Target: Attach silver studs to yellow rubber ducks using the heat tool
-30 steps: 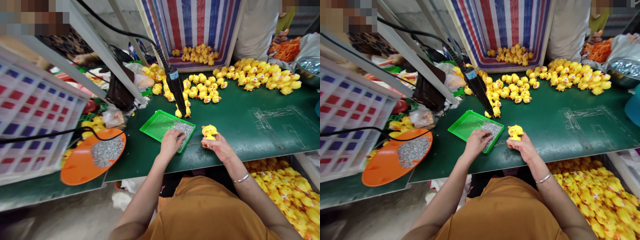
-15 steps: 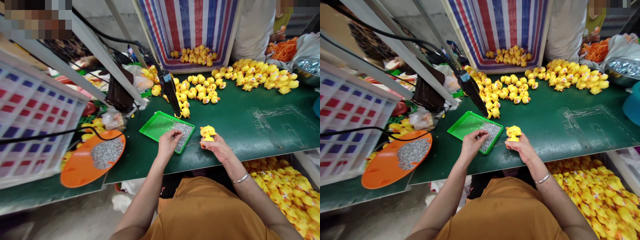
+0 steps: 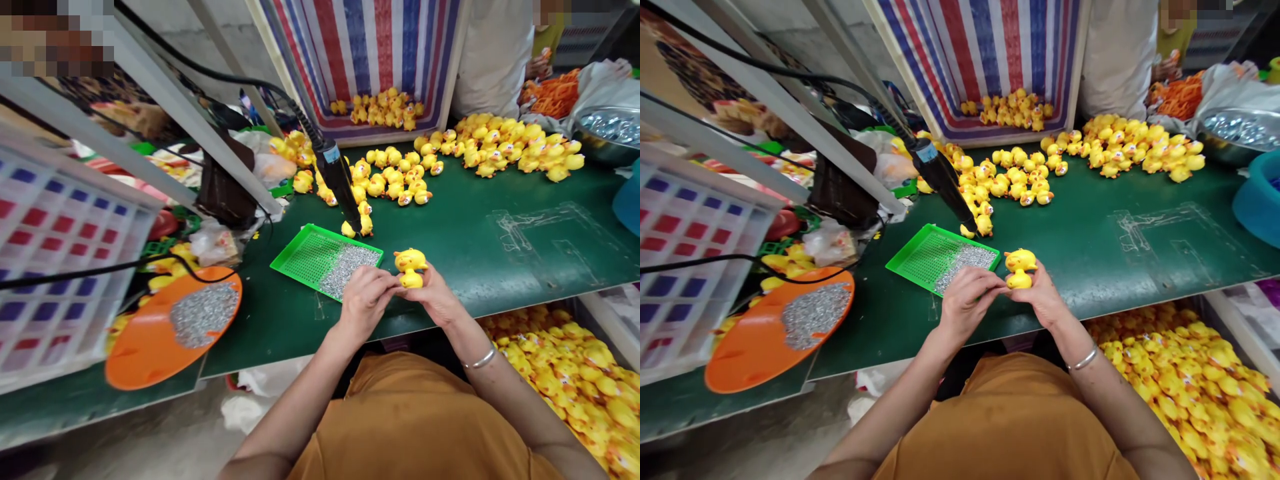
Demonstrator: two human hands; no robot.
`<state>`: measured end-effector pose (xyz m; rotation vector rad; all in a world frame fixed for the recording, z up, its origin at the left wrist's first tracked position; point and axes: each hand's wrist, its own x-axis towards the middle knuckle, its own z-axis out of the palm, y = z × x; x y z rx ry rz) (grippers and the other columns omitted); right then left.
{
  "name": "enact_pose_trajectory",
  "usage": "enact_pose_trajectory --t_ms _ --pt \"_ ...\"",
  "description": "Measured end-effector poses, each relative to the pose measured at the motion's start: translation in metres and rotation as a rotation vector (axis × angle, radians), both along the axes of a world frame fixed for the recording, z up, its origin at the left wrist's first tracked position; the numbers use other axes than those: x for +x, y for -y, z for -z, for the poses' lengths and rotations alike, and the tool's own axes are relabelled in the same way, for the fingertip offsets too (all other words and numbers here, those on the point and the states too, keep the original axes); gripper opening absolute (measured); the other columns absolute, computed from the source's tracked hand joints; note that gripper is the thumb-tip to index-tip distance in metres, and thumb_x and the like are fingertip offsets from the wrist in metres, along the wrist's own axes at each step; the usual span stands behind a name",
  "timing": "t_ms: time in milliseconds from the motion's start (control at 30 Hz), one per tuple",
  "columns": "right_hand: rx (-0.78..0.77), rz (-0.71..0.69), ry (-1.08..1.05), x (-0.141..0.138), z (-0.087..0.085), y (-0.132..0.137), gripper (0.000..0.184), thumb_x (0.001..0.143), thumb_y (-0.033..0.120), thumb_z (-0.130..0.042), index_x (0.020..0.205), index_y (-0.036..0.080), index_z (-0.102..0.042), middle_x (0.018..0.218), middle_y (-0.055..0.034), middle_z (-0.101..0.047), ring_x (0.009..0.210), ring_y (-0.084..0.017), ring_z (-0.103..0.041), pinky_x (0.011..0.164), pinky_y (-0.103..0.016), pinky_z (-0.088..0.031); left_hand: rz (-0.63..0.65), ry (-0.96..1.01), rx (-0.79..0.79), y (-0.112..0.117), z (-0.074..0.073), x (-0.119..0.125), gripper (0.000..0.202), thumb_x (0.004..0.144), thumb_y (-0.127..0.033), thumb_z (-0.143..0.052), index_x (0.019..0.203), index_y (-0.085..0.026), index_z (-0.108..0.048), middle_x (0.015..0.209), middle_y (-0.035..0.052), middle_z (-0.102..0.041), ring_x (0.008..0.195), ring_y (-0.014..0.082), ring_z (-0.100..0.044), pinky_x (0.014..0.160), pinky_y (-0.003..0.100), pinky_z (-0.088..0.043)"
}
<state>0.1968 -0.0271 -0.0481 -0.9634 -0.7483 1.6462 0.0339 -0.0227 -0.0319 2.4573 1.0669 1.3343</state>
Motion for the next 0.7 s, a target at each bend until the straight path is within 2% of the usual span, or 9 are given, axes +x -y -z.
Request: enact_pose_trajectory --t_ms 200,567,700 --pt "0.006 -0.023 -0.035 -0.0010 0.0048 0.0014 0.074 0.046 0.006 -0.083 0.115 0.025 -0.063 0.085 0.0037 -0.068 0.077 -0.014 -0.061 0.077 -0.027 -0.049 0.040 -0.001 0.120 -0.0022 0.0017 0.0035 0.005 0.089 -0.014 -0.066 0.088 -0.018 -0.068 0.081 0.0025 -0.073 0.073 0.0136 -0.064 0.072 0.030 -0.050" --pt "-0.059 -0.044 -0.088 -0.0059 0.0036 0.0049 0.071 0.046 0.002 -0.080 0.111 0.025 -0.064 0.092 0.0040 -0.069 0.078 -0.013 -0.061 0.079 -0.026 -0.049 0.064 0.054 0.054 -0.0013 0.0027 0.0039 0.004 0.088 -0.016 -0.068 0.085 -0.020 -0.068 0.078 0.0010 -0.073 0.074 0.0140 -0.063 0.072 0.030 -0.049" --pt "-0.082 -0.044 -0.115 -0.0067 0.0040 0.0060 0.068 0.046 0.002 -0.080 0.108 0.024 -0.064 0.094 0.0038 -0.068 0.082 -0.013 -0.062 0.079 -0.027 -0.050 0.037 0.060 0.033 -0.0019 0.0027 0.0035 0.004 0.086 -0.017 -0.069 0.085 -0.020 -0.071 0.077 0.0014 -0.073 0.075 0.0152 -0.062 0.071 0.030 -0.049"
